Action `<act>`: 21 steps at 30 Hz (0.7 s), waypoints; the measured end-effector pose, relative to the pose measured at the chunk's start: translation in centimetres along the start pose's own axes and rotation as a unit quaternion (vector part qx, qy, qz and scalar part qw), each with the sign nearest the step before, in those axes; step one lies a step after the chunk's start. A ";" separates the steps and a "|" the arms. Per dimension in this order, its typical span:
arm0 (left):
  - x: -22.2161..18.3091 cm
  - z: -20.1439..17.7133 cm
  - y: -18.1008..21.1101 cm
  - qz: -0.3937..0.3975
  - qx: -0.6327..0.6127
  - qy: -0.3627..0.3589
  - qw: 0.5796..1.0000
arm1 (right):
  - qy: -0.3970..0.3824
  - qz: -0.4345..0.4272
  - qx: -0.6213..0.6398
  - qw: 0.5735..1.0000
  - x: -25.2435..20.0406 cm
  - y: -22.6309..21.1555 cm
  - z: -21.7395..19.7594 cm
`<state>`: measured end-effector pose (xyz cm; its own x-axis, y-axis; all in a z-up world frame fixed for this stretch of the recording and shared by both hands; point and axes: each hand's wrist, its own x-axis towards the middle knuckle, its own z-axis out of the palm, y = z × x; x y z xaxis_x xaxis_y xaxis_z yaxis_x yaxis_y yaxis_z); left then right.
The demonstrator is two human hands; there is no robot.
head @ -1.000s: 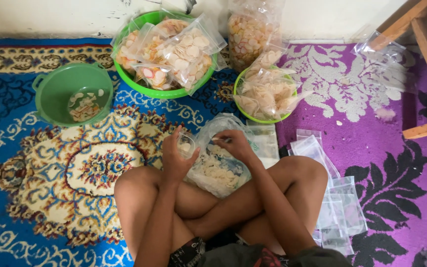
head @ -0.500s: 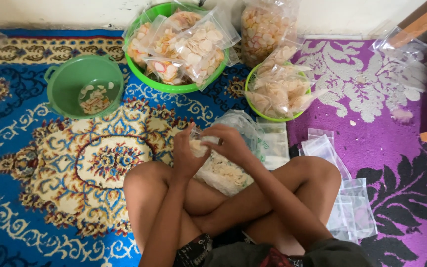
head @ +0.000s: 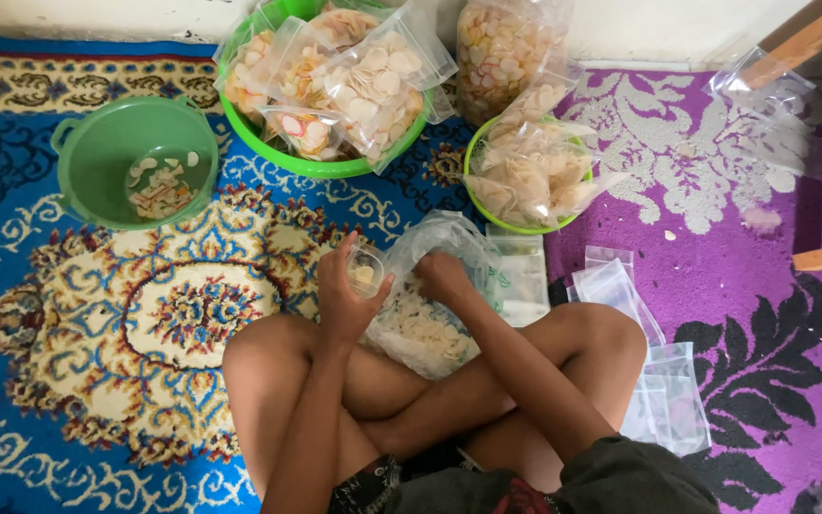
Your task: Manually filling small plastic bags with crackers using a small cup as a measure and then sealing the bags.
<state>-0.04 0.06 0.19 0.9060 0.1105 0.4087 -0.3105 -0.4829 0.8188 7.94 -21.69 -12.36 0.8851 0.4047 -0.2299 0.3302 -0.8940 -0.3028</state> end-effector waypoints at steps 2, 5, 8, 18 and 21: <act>-0.1 0.2 -0.5 -0.010 0.005 -0.001 1.000 | -0.003 0.004 -0.007 1.000 0.0 0.0 0.0; -0.1 0.2 -0.6 -0.017 0.006 -0.006 1.000 | -0.001 0.037 0.031 0.999 -1.2 -0.7 -2.2; 0.0 0.1 -0.4 -0.015 0.000 -0.018 1.000 | 0.007 0.092 0.117 0.989 -2.3 -0.6 -4.4; -0.2 0.7 -0.4 0.019 0.040 -0.030 0.999 | -0.046 0.177 0.070 0.981 -2.9 4.0 0.3; -0.4 0.5 -0.5 0.014 0.033 -0.028 0.999 | -0.014 0.156 0.060 0.986 -2.1 3.1 1.2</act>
<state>-0.13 -0.18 -0.63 0.9119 0.0485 0.4074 -0.3188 -0.5414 0.7780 6.68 -25.10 -13.91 0.9273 0.1210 -0.3543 0.0012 -0.9473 -0.3203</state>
